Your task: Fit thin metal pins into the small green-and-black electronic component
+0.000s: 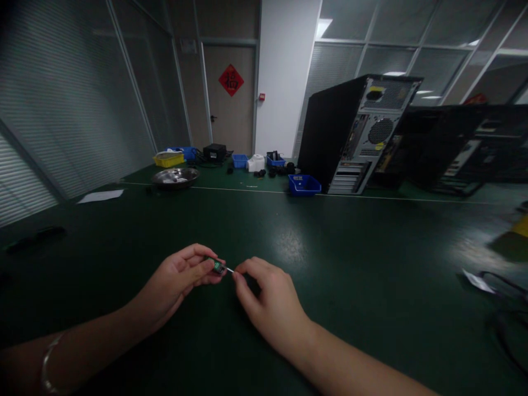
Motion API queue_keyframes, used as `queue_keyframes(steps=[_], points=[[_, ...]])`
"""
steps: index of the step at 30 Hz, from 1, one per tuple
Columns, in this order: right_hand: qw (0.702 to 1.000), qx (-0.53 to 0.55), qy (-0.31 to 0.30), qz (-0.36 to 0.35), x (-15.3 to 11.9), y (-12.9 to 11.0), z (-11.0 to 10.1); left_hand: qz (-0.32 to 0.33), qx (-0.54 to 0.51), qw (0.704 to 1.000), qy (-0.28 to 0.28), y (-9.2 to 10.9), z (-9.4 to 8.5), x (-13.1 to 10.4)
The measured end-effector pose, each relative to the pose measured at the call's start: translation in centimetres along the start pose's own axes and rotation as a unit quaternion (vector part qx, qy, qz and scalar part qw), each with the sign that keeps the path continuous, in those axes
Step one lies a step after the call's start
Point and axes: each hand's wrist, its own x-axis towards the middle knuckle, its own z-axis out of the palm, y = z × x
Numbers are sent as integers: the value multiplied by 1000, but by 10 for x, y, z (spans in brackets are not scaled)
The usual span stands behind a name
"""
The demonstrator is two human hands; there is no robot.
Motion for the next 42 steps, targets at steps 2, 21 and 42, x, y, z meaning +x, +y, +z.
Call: queue_keyframes(steps=[2, 21, 42], points=[[1000, -2, -2, -2, 0, 1, 0, 11, 21, 1000, 3, 1, 0, 0], [998, 53, -14, -41, 0, -3, -2, -52, -37, 997, -52, 6, 0, -1], [997, 66, -2, -37, 1, -3, -1, 51, 62, 996, -37, -2, -1, -1]])
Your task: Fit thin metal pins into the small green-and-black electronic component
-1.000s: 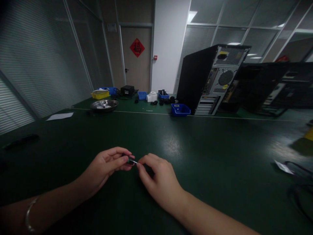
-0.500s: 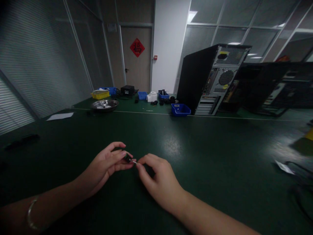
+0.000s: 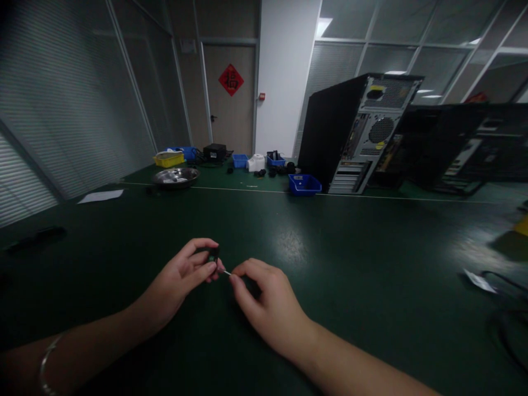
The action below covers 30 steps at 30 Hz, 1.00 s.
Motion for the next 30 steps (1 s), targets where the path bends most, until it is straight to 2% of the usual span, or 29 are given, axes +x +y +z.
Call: queue_keyframes(steps=[5, 16, 30], points=[[1000, -1, 2, -4, -1, 0, 0, -6, 25, 999, -41, 4, 3, -3], [999, -31, 12, 7, 0, 2, 0, 31, 146, 989, -20, 10, 1, -7], [998, -56, -32, 9, 0, -3, -2, 45, 224, 973, -44, 11, 1, -8]])
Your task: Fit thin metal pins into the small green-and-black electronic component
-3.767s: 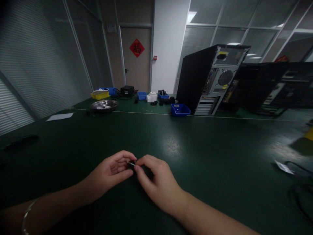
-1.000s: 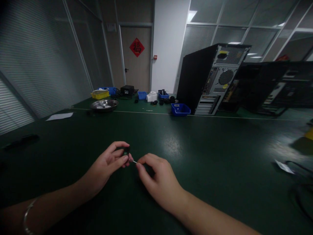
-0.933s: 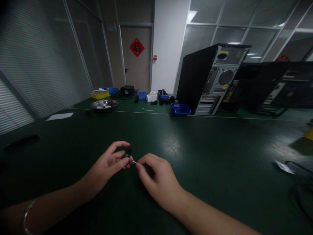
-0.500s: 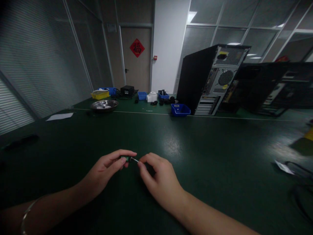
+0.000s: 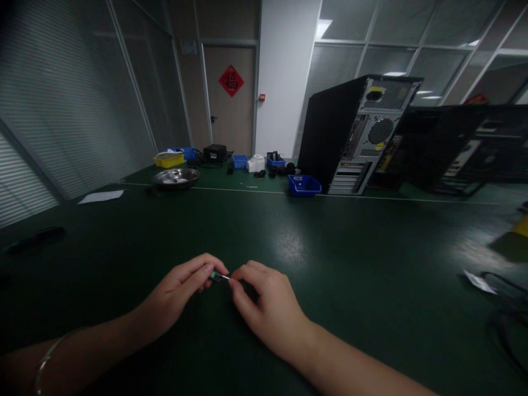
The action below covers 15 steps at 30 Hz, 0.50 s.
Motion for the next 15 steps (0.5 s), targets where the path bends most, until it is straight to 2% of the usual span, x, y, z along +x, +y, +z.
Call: queue_keyframes(steps=[5, 10, 15], points=[[1000, 9, -6, -9, -1, -2, 0, 0, 5, 1000, -26, -1, 0, 1], [1000, -2, 3, 3, 0, 0, 0, -7, 18, 1000, 1, 2, 0, -1], [1000, 2, 2, 3, 1, 2, 1, 13, 45, 999, 3, 5, 1, -1]])
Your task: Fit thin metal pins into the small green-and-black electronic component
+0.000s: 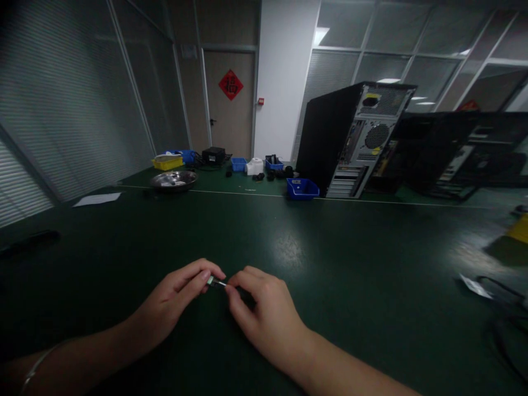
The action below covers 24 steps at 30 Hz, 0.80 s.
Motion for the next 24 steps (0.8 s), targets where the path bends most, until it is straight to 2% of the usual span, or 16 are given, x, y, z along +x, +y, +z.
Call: queue_keyframes(steps=[5, 9, 19, 24], points=[[1000, -8, -8, 1, 0, -5, -2, 18, 27, 999, -11, 9, -2, -2], [1000, 4, -5, 10, 0, -14, -7, 14, 0, 1000, -1, 16, -4, -5], [998, 62, 11, -18, 9, -23, -11, -85, -149, 985, -34, 12, -10, -1], [998, 61, 28, -14, 16, -23, -16, -98, -178, 979, -35, 12, -15, 2]])
